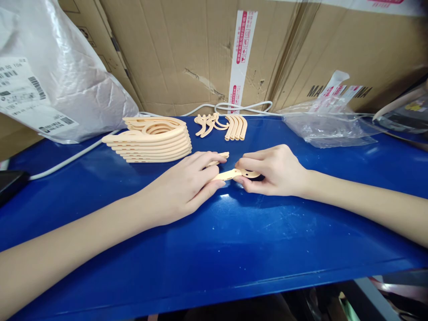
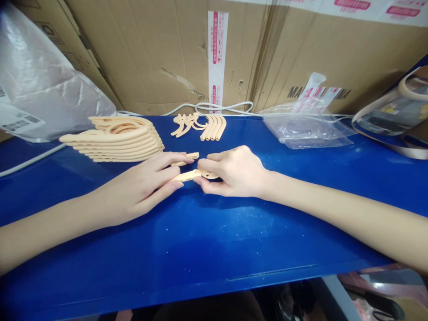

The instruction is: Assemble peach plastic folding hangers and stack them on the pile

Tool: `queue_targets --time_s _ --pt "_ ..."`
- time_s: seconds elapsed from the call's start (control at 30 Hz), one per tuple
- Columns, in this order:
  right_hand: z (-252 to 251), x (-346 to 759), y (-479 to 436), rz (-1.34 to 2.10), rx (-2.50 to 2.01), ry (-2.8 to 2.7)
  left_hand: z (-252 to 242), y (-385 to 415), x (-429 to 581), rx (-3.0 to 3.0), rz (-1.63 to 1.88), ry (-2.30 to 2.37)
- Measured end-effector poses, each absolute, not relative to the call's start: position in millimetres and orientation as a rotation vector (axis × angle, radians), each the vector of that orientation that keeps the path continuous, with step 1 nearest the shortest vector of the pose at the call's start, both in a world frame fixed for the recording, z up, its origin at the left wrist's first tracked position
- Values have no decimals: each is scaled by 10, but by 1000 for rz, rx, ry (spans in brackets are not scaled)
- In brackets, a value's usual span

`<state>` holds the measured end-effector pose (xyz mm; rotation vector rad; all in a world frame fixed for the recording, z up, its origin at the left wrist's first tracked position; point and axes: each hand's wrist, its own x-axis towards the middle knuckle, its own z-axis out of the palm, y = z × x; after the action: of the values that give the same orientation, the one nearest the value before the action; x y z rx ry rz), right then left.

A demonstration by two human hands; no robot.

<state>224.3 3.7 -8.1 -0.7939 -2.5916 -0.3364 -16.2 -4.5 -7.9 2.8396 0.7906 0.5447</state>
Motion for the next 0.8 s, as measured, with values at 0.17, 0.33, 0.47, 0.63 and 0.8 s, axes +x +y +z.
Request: queue_targets --time_s 0.17,0.33,0.47,0.63,0.8 --pt "-86 2246 43 -306 -796 -2586 -81 -40 -164 2835 546 791" --pt "-81 2243 46 -250 -801 -2593 -59 -34 -168 2808 540 836" --pt "-83 2242 51 -233 -798 -2585 -58 -24 -172 2770 548 873" --pt "-86 2239 55 -247 -761 -2597 -76 -8 -182 2746 577 867" --pt "-81 2243 47 -192 -713 -2621 -39 -21 -172 2634 563 905"
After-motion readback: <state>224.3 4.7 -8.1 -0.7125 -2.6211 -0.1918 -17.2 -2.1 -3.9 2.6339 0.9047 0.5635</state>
